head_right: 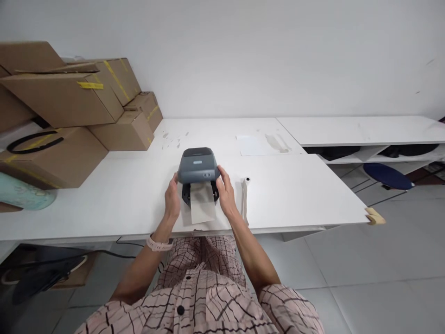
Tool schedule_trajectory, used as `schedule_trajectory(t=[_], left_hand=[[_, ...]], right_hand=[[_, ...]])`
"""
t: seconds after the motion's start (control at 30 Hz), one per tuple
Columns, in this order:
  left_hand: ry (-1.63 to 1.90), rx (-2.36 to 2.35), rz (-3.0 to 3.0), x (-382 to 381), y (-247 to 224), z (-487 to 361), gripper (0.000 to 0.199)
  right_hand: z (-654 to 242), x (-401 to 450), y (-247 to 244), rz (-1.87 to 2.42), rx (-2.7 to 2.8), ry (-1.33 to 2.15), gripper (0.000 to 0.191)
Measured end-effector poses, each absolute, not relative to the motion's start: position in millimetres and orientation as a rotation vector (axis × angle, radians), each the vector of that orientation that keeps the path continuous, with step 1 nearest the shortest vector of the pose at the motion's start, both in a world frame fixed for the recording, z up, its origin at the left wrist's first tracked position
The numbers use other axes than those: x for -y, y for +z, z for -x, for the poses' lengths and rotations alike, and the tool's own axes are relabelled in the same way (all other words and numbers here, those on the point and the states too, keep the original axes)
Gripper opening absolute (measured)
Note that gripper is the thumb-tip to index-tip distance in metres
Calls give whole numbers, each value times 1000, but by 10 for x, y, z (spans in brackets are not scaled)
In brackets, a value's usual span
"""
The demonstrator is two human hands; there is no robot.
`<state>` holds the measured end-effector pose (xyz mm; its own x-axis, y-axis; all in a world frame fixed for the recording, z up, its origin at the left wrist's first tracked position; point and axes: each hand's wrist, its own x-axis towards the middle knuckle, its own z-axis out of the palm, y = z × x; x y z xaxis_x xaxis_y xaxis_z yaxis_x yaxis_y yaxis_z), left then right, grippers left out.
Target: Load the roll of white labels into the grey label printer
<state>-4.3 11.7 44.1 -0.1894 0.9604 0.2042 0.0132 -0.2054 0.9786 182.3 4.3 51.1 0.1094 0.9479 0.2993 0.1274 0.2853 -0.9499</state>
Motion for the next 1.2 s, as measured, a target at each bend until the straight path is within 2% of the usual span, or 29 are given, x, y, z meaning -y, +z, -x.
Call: schedule_trajectory(t=[0.07, 0.17, 0.3, 0.47, 0.63, 0.73, 0.83, 0.9, 0.97, 1.03, 1.1, 1.2], left_hand=[[1536, -1167, -1261, -333, 547, 99, 54], [1547, -1308, -1196, -661, 520, 165, 45], [1362, -1539, -1110, -890, 226, 163, 56], [1233, -1572, -1170, -915, 16, 98, 57], [1172, -1687, -1205, -936, 68, 95, 52], [1154, -1729, -1214, -951, 82, 95, 52], [1147, -1757, -1222, -952, 91, 86, 53], [1131, -1781, -1255, -946, 110, 78, 53], [1104, -1812, -1306, -937, 137, 73, 51], [1086, -1833, -1332, -928, 162, 70, 50], [1079, -1836, -1325, -921, 177, 68, 50], [1070, -1838, -1306, -914, 185, 66, 51]], right_hand=[[-1816, -260, 712, 1097, 1394, 802, 62], [-1770, -658, 983, 1094, 1477, 702, 73], [-1709, -1160, 1205, 1087, 1518, 608, 83], [-1711, -1664, 1312, 1166, 1568, 532, 90], [-1743, -1913, 1437, 1327, 1689, 513, 83], [-1719, -1755, 1487, 1356, 1777, 215, 79], [-1668, -1473, 1422, 1223, 1998, -18, 62], [-1627, -1343, 1310, 1187, 2280, 54, 56], [-1569, -1309, 1164, 1273, 2580, 218, 65], [-1487, -1354, 1011, 1418, 2801, 345, 83], [-1394, -1435, 878, 1517, 2907, 391, 98], [-1307, -1534, 770, 1488, 2914, 421, 110]])
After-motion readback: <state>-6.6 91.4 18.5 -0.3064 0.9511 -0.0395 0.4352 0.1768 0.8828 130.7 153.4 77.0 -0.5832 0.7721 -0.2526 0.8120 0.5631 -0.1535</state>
